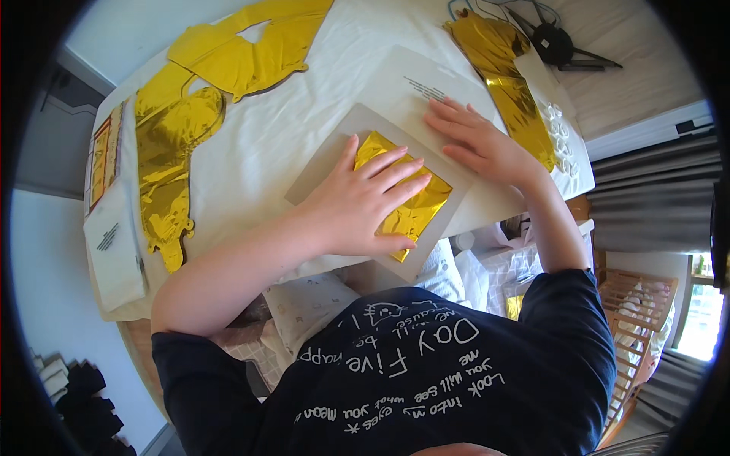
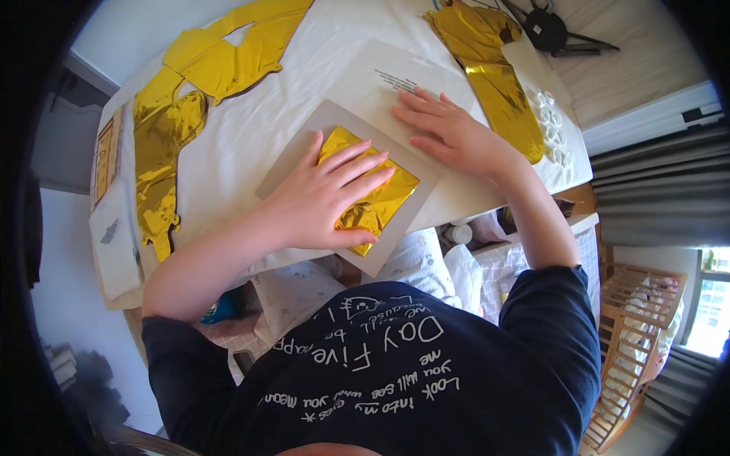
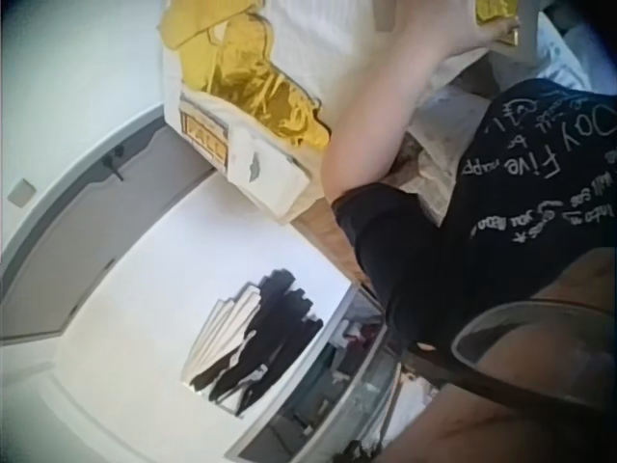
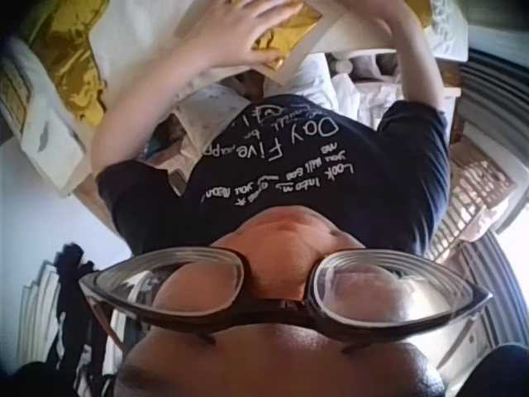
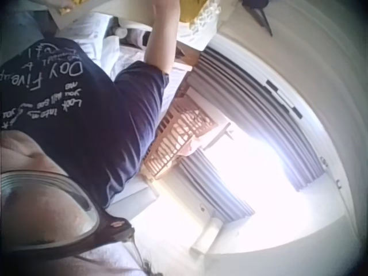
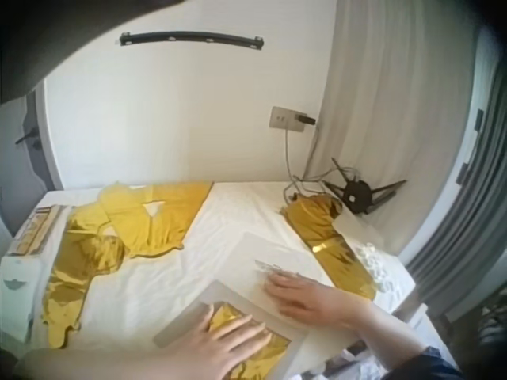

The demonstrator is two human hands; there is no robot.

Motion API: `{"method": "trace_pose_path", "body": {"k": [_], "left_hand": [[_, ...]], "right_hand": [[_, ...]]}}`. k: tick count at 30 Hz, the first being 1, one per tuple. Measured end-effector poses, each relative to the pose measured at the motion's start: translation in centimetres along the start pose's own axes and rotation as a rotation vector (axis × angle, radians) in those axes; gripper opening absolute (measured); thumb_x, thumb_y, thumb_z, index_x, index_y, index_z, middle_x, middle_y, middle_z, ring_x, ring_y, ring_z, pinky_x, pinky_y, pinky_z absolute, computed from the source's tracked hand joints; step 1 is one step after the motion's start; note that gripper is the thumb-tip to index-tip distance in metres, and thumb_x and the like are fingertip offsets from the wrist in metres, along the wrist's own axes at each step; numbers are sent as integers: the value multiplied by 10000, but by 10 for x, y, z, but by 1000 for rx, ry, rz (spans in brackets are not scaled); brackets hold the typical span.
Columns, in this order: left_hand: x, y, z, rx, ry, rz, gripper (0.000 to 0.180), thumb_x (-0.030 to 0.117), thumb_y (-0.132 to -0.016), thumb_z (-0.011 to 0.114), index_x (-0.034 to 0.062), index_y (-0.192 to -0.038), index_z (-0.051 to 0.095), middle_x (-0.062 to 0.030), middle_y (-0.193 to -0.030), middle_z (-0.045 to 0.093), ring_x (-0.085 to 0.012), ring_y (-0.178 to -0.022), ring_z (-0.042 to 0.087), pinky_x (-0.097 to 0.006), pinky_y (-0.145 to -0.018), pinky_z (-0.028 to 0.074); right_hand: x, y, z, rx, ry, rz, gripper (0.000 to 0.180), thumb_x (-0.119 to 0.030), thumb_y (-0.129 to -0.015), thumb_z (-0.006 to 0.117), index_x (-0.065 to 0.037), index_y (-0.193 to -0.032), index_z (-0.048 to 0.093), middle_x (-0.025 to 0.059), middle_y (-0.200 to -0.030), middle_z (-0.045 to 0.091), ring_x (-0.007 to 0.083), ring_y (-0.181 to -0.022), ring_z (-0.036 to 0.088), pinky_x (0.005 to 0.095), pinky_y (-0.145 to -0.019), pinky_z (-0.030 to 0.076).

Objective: The person folds a foil balloon by hand and inserts it into a clear plastic sleeve on a cardboard backing.

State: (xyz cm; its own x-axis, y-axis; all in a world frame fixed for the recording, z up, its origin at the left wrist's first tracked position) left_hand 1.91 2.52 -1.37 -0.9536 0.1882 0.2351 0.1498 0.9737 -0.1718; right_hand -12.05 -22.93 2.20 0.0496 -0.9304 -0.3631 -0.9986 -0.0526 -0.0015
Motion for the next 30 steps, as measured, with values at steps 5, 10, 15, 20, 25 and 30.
{"method": "trace_pose_path", "body": {"k": [5, 10, 15, 20, 25, 30], "left_hand": [[-2, 0, -1, 33, -16, 20, 913, 691, -871, 652, 124, -1563, 469, -97, -1646, 404, -300, -1557, 302, -763, -1183, 171], [-1, -1, -2, 35, -9, 22, 905, 678, -857, 674, 128, -1551, 484, -95, -1630, 418, -295, -1545, 321, -760, -1179, 185], [1, -2, -5, -7, -2, 24, 933, 653, -838, 717, 145, -1574, 447, -89, -1644, 398, -299, -1552, 311, -736, -1205, 170], [-1, 0, -7, 7, -19, 64, 883, 649, -856, 695, 129, -1540, 492, -91, -1616, 430, -294, -1535, 338, -754, -1177, 209], [-2, 0, -9, -4, -30, 78, 875, 640, -857, 701, 128, -1535, 495, -93, -1615, 431, -298, -1534, 340, -754, -1178, 210], [-1, 0, -10, -17, -28, 75, 872, 636, -858, 700, 127, -1535, 492, -94, -1617, 430, -299, -1539, 333, -754, -1181, 203]], "right_hand": [[-11, 20, 0, 28, 130, 83, 514, -284, -1079, 529, -149, -1572, 476, 139, -1676, 362, 356, -1575, 270, 514, -1297, 161], [-7, 35, 9, 59, 99, 58, 505, -283, -1080, 527, -158, -1568, 486, 130, -1668, 381, 354, -1570, 284, 531, -1293, 165], [-9, 48, 16, 97, 36, 73, 506, -264, -1071, 553, -156, -1562, 494, 118, -1657, 403, 358, -1560, 308, 528, -1287, 189], [-8, 50, 14, 140, 23, 52, 470, -205, -1045, 596, -115, -1506, 564, 133, -1615, 467, 373, -1543, 345, 522, -1274, 229], [-13, 51, 14, 183, -3, 63, 413, -180, -1030, 624, -107, -1437, 636, 109, -1560, 542, 382, -1509, 405, 523, -1254, 282], [-11, 55, 12, 190, -15, 44, 405, -185, -1033, 617, -120, -1432, 643, 106, -1553, 549, 389, -1509, 405, 552, -1249, 283]]}}
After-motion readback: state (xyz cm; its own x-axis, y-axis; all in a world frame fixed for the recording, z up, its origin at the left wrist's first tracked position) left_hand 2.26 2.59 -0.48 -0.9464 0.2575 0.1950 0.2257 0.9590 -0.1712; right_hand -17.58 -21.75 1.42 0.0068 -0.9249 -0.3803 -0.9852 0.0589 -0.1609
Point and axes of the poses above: each hand's wrist, its own y-axis away from the middle knuckle, its own z-axis out of the palm, x = y × z, the point moved 1 cm from there along -y, towards the middle knuckle
